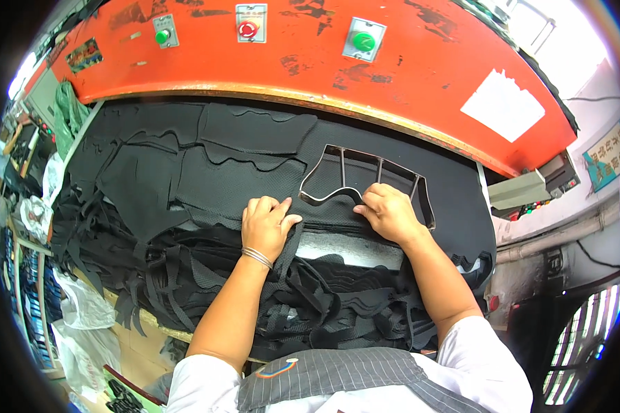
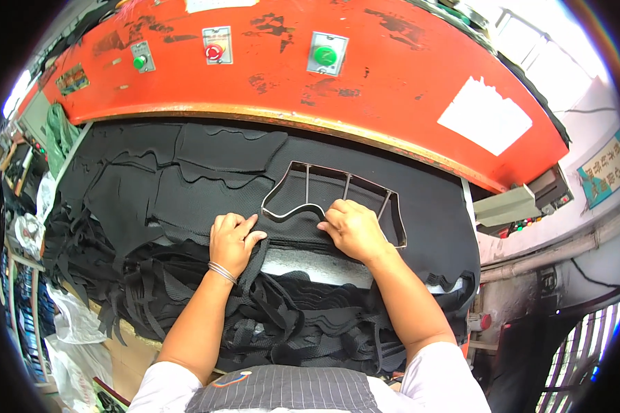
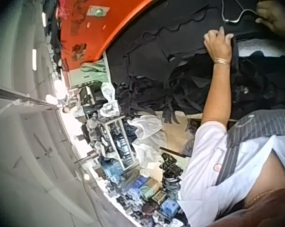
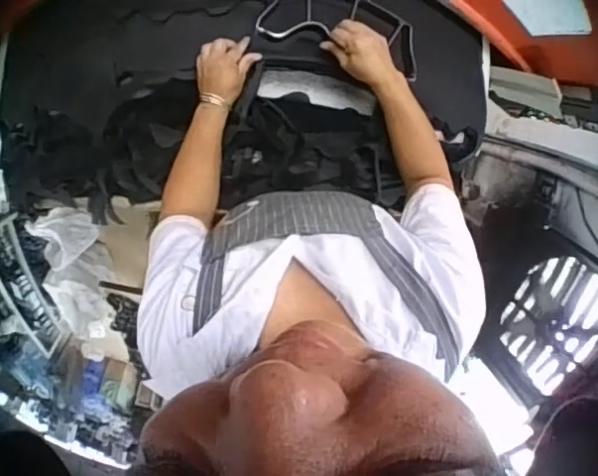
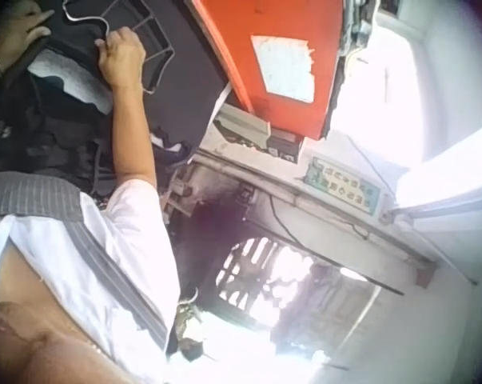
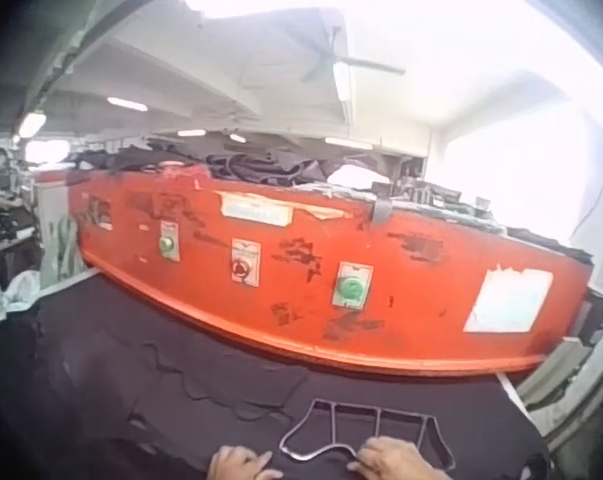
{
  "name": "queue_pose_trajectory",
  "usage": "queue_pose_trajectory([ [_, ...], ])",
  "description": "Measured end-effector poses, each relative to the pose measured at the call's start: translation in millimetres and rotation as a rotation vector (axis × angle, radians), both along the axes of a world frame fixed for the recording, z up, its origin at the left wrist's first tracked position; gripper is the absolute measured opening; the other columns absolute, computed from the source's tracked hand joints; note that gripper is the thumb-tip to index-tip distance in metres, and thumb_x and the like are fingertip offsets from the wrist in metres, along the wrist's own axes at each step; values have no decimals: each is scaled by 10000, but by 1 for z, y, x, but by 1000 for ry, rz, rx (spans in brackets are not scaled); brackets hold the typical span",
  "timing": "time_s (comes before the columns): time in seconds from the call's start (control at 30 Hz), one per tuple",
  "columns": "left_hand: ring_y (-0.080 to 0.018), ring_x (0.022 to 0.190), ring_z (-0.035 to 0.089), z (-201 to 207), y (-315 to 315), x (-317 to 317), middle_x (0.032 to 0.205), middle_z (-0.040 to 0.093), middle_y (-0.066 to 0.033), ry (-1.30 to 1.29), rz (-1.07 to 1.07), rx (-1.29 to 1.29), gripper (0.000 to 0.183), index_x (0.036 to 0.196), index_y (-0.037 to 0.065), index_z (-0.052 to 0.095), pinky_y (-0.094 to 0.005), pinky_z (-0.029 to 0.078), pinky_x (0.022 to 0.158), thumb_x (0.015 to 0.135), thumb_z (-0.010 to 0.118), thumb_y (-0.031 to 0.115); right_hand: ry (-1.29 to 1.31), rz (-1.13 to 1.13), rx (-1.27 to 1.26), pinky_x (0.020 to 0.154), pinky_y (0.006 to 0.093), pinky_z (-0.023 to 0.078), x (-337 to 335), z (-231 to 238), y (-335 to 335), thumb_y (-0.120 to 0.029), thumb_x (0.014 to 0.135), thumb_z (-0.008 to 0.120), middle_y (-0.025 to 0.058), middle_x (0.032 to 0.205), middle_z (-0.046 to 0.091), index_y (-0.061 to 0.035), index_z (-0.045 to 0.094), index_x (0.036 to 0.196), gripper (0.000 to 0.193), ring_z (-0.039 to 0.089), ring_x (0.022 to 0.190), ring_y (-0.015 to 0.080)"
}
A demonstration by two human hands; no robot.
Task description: Use a hydraulic press and a metal die to cut shoe components from a stack of black fabric.
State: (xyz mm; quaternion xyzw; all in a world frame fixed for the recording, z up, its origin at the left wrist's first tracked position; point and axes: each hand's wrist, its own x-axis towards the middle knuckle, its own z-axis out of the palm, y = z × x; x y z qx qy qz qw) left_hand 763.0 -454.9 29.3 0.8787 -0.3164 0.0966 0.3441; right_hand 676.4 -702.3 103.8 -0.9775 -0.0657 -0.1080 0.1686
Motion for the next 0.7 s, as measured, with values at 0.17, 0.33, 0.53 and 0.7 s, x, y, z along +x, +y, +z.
queue_pose_trajectory([
  [0.17, -237, 849, 512, 2, 0, 1, 829, 556, -23, 9, 2, -13, 386, 990, 87, 724, -362, 417, 750, 702, 747, 342, -3, 42, -44, 651, 359, 496, 1, -19, 10, -203, 766, 722, 84, 768, 576, -44, 610, 746, 195, 595, 736, 270],
  [0.33, -259, 849, 525, 0, -4, 6, 845, 579, -38, 5, 6, -20, 354, 948, 72, 726, -379, 425, 742, 693, 765, 314, -26, 55, -58, 937, 455, 418, -6, -4, -21, -314, 697, 788, 152, 1205, 580, -42, 605, 1162, 569, 548, 1110, 335],
  [0.53, -249, 835, 521, 6, -6, 8, 838, 574, -43, 20, 19, 3, 336, 956, 42, 726, -377, 419, 757, 705, 772, 261, 204, -354, 701, 1155, 384, 214, -75, -18, -88, -365, 596, 883, 240, 1481, 339, 52, 198, 1467, 1184, 265, 1419, 300],
  [0.7, -240, 837, 520, 10, -3, 6, 827, 568, -36, 39, 15, -24, 352, 941, 42, 723, -368, 413, 766, 694, 778, 288, 294, -519, 254, 1163, 453, 158, -93, -20, -70, -486, 575, 848, 227, 1513, 293, 51, 128, 1481, 1275, 252, 1426, 329],
])
